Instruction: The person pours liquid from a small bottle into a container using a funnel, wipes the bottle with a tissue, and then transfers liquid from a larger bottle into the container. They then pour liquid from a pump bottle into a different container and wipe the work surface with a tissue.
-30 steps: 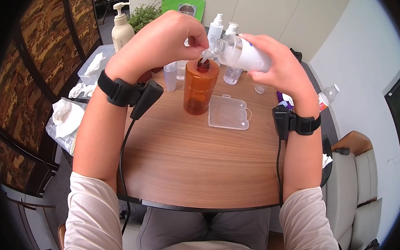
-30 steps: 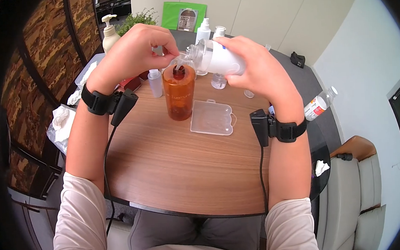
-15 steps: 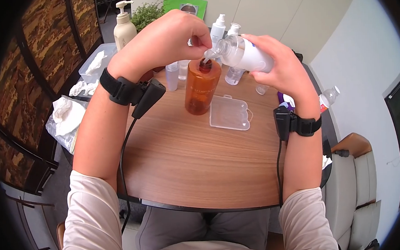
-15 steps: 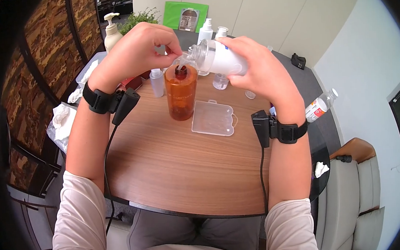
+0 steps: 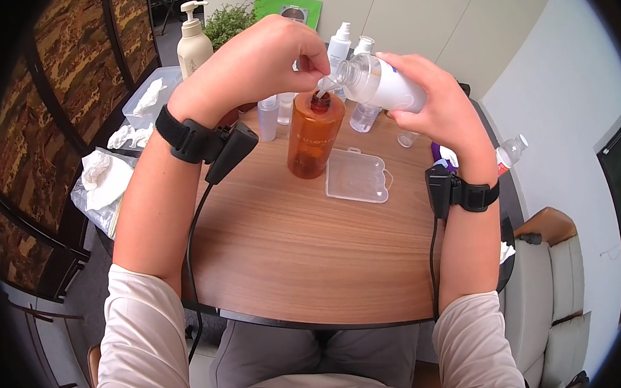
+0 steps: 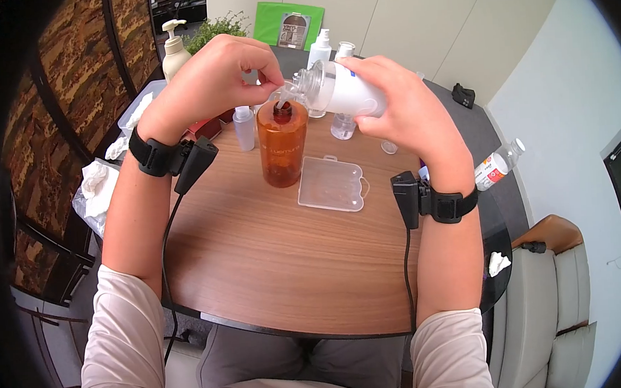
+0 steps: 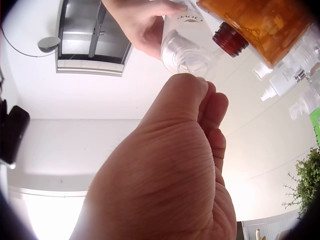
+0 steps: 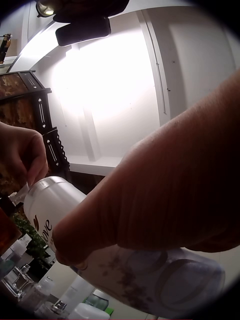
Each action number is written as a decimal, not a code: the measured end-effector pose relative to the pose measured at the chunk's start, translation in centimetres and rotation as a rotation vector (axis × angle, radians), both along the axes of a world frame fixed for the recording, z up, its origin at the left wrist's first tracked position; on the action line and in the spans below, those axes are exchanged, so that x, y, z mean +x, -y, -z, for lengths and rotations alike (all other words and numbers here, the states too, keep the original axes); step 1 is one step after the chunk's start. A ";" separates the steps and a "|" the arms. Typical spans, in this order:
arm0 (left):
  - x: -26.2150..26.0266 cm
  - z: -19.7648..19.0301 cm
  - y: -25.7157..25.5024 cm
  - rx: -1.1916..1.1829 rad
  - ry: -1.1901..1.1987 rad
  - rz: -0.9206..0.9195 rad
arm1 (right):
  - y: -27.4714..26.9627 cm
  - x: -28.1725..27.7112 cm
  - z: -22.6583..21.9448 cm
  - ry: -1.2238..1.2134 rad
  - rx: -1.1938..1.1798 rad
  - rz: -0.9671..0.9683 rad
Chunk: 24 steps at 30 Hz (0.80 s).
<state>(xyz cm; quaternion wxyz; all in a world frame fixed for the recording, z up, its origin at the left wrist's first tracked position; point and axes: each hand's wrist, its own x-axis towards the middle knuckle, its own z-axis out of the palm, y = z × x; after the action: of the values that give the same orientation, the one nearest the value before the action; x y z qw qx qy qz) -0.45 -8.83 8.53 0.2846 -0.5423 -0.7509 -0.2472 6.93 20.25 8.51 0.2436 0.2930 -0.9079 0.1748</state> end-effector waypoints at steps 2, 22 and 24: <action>0.0 0.0 0.0 0.002 -0.001 -0.002 | 0.1 0.0 -0.1 0.006 -0.002 0.004; 0.0 0.0 0.0 -0.007 0.033 -0.010 | 0.0 0.0 -0.1 -0.005 -0.007 -0.012; 0.0 -0.1 0.0 -0.007 0.024 -0.009 | 0.0 0.0 -0.1 -0.009 -0.006 -0.010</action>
<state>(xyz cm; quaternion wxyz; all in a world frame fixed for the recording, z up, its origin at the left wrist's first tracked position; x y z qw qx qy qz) -0.41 -8.80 8.59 0.2746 -0.5369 -0.7576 -0.2497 6.95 20.20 8.64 0.2475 0.2974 -0.9049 0.1775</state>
